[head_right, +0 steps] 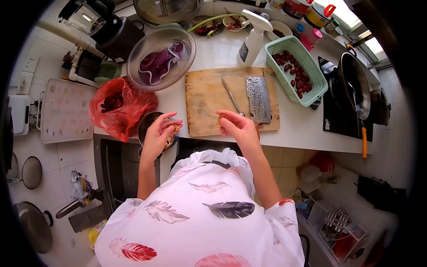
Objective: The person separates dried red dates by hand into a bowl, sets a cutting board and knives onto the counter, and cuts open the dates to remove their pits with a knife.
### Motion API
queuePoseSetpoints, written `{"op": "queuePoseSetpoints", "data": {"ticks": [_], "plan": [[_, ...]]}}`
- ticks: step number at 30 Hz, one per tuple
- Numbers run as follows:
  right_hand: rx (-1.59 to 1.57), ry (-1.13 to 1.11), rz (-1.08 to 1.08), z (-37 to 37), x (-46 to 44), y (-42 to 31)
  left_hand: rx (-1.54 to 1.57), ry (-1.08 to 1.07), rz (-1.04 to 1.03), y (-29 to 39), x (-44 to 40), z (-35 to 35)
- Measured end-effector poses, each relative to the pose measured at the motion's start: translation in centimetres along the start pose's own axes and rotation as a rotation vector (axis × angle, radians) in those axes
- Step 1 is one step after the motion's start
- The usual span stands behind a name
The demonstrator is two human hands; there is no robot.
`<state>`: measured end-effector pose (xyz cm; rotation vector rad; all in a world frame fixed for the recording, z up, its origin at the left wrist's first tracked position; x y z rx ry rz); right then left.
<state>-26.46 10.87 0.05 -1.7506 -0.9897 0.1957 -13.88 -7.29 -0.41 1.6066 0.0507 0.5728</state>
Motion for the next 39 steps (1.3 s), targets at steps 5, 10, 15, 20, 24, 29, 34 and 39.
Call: {"op": "queuePoseSetpoints", "data": {"ticks": [5, 10, 15, 20, 24, 29, 34, 39], "plan": [[0.225, -0.047, 0.041, -1.8, -0.2, -0.2, -0.948, 0.212, -0.318, -0.6, 1.7, 3.0], [0.250, -0.015, -0.003, -2.1, -0.9, 1.5, -0.192, 0.003, -0.037, 0.2, 0.7, -0.4], [0.162, 0.002, 0.023, -2.4, 0.2, 0.7, 0.127, -0.096, -0.139, 1.5, 0.0, -5.9], [0.285, 0.059, 0.132, -0.8, -0.3, -0.3, 0.116, -0.080, -0.247, 2.1, -0.9, -6.7], [1.125, 0.319, 0.457, 3.4, -3.9, -0.5, 0.428, -0.128, -0.087, 1.7, -1.3, -7.1], [1.572, 0.413, 0.634, 6.2, -7.4, 3.3, 0.448, -0.102, -0.211, 3.0, -0.6, -6.5], [1.424, 0.308, 0.248, 7.6, -9.0, 5.0, 0.456, -0.088, -0.339, 6.0, 1.6, -5.4], [0.723, 0.148, 0.085, 1.4, -1.2, -2.9, 0.544, -0.084, -0.428, 9.5, 3.9, -4.6]]}}
Point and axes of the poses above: each hand's wrist, its own x-axis away from the middle knuckle, its own z-axis out of the back of the hand, y = z × x, the point moved 7 cm from there along -x, towards the middle knuckle, and after that the axes turned 2 degrees about z, right-handed, at the moved point
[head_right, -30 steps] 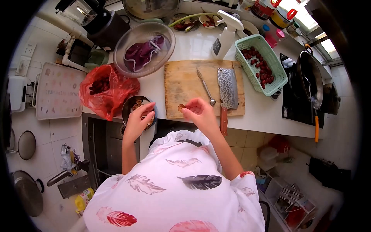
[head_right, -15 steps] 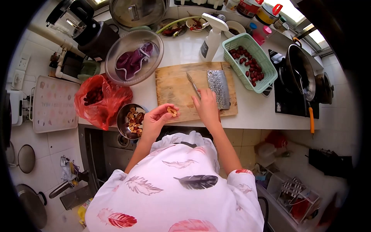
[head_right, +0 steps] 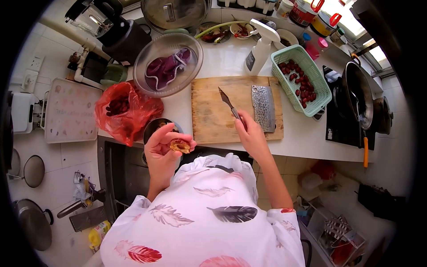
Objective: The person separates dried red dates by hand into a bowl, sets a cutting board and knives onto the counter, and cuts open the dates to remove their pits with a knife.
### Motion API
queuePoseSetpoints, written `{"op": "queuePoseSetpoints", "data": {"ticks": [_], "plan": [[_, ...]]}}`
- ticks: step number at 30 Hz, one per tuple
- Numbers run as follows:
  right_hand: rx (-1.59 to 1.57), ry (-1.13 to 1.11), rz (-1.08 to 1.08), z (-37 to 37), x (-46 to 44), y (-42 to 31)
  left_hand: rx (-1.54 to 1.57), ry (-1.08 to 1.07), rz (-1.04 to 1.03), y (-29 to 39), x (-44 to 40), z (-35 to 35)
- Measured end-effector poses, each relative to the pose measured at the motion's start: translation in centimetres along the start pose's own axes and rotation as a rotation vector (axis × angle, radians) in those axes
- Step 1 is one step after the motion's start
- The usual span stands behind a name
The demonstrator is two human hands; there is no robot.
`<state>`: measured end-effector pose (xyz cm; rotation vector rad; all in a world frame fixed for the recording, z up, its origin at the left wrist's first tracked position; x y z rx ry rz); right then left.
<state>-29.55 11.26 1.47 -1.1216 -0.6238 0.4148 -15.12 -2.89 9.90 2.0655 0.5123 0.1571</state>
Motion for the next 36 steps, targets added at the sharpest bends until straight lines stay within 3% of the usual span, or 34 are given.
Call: {"op": "queuePoseSetpoints", "data": {"ticks": [2, 4, 6, 7, 11, 14, 17, 19, 22, 25, 36], "plan": [[-0.014, -0.006, 0.145, 1.5, 4.5, -5.3, 0.031, 0.045, -0.075, 1.3, 0.5, 0.0], [0.145, -0.176, 0.344, 2.0, 8.4, -8.9, -0.049, 0.018, -0.150, 1.9, 0.6, 0.2], [0.067, -0.271, 0.238, 1.8, 10.8, -9.8, -0.150, -0.003, -0.148, 2.5, 0.7, -0.3], [0.143, -0.215, 0.367, 1.7, 11.1, -10.7, -0.152, 0.005, -0.137, 2.6, 0.6, -0.6], [0.271, -0.150, 0.512, 1.5, 11.8, -12.4, -0.237, -0.035, -0.070, 2.6, 0.5, -1.6], [0.252, -0.161, 0.524, 1.4, 12.0, -12.7, -0.140, -0.058, -0.071, 2.6, 0.7, -2.3], [0.247, -0.171, 0.497, 1.5, 12.1, -12.7, -0.159, 0.103, -0.001, 2.4, 0.9, -1.7], [0.237, -0.165, 0.489, 1.5, 12.2, -12.8, -0.316, 0.010, -0.079, 3.0, 0.6, -2.1], [0.219, -0.159, 0.474, 1.5, 12.3, -12.7, -0.260, -0.073, -0.128, 3.3, 0.7, -2.4], [0.204, -0.151, 0.469, 1.4, 12.4, -12.6, -0.387, -0.013, -0.131, 3.4, 0.8, -2.3], [0.323, -0.039, 0.482, 1.1, 13.5, -12.9, -0.177, -0.092, -0.105, 2.3, 1.2, -2.2]]}}
Point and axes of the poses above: each hand's wrist, its own x-axis away from the middle knuckle, its own z-axis out of the back of the hand, y = z × x, the point moved 7 cm from there along -x, towards the middle knuckle, and after that the axes turned 2 degrees about z, right-handed, at the moved point
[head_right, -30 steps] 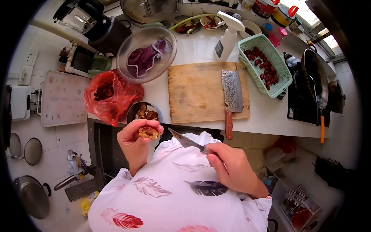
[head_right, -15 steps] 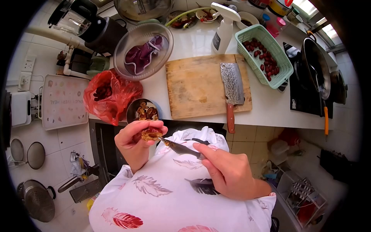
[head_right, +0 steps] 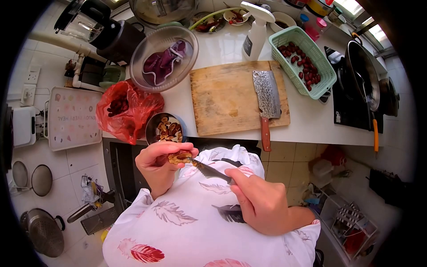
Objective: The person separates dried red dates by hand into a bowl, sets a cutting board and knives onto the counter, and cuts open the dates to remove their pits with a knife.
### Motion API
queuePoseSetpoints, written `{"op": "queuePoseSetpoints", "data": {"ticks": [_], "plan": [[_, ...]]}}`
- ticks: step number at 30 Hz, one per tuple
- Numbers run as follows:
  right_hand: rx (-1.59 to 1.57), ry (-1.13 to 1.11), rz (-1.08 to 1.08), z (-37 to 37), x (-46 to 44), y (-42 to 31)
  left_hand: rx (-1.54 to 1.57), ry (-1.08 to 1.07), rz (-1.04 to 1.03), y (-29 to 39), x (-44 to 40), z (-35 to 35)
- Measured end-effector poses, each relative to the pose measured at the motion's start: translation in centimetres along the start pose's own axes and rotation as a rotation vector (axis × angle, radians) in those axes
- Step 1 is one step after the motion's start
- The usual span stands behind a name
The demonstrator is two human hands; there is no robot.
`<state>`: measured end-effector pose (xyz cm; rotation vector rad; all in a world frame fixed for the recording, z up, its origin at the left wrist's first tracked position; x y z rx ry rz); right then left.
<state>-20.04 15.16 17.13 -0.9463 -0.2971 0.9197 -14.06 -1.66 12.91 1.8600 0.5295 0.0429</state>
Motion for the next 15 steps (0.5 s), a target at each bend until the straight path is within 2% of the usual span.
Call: {"op": "queuePoseSetpoints", "data": {"ticks": [5, 8, 10, 12, 14, 15], "plan": [[0.043, 0.019, 0.000, 0.0, 0.1, -0.1, -0.007, -0.044, 0.002, -0.1, 0.0, -0.4], [0.140, 0.061, -0.002, 0.2, 0.2, 0.1, -0.034, -0.061, 0.084, 0.0, -0.2, -1.0], [0.211, 0.088, -0.005, 0.3, 0.2, 0.2, -0.119, -0.024, 0.222, 0.0, -0.3, -1.4], [0.334, 0.123, 0.017, 0.5, 0.1, 0.0, -0.208, -0.086, 0.157, -0.6, -0.7, -1.1], [0.360, 0.121, 0.040, 0.3, 0.2, 0.0, -0.288, -0.213, 0.307, -2.3, -0.6, -0.8], [0.389, 0.120, 0.061, 0.2, 0.2, -0.1, -0.313, -0.110, 0.284, -2.0, -1.0, -1.7]]}}
Point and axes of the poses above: each hand's wrist, its own x-axis away from the middle knuckle, its own z-axis out of the back of the hand, y = z × x, the point moved 7 cm from there along -x, towards the middle knuckle, and after that the axes turned 2 degrees about z, right-handed, at the moved point
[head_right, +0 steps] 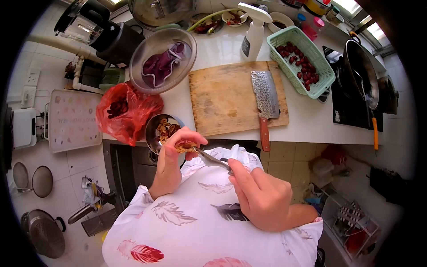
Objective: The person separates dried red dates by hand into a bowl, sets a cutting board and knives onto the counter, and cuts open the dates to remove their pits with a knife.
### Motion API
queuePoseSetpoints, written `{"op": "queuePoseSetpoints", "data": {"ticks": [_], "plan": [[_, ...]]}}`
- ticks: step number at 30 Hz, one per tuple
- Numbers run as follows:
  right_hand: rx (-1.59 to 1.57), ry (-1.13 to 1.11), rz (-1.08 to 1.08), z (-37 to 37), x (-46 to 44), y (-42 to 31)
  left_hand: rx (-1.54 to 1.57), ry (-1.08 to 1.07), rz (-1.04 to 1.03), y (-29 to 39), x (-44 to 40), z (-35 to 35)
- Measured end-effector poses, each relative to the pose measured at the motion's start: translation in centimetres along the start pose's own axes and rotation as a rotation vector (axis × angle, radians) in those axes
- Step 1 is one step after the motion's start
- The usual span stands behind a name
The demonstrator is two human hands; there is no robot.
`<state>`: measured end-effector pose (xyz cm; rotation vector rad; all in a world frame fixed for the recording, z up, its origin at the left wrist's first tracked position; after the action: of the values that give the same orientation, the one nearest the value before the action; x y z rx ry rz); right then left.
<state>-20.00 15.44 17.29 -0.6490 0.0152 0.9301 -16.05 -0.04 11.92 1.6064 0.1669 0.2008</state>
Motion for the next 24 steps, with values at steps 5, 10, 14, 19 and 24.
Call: {"op": "queuePoseSetpoints", "data": {"ticks": [5, 10, 14, 19, 24], "plan": [[0.043, -0.018, 0.035, 0.2, 0.1, -0.2, -0.199, 0.084, -0.003, -0.3, -0.1, 0.5], [0.018, -0.055, 0.082, 0.3, 0.3, -0.4, -0.250, 0.040, -0.033, -0.3, 0.3, 0.4], [0.003, -0.079, 0.061, 0.3, 0.5, -0.4, -0.324, 0.018, 0.006, -0.1, 0.6, -0.1], [0.019, -0.090, 0.049, 0.2, 0.6, -0.3, -0.351, -0.034, 0.027, -0.5, 0.7, -0.4], [-0.077, -0.142, 0.012, -0.3, 0.3, 0.4, -0.293, -0.060, 0.047, -0.6, 0.8, -0.6]]}}
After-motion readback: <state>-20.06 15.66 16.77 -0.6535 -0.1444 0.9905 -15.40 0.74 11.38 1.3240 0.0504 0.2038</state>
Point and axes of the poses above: each hand's wrist, its own x-axis away from the middle knuckle, its own z-axis out of the back of the hand, y = z × x, the point moved 7 cm from there along -x, towards the middle knuckle, and after that the axes turned 2 degrees about z, right-handed, at the moved point
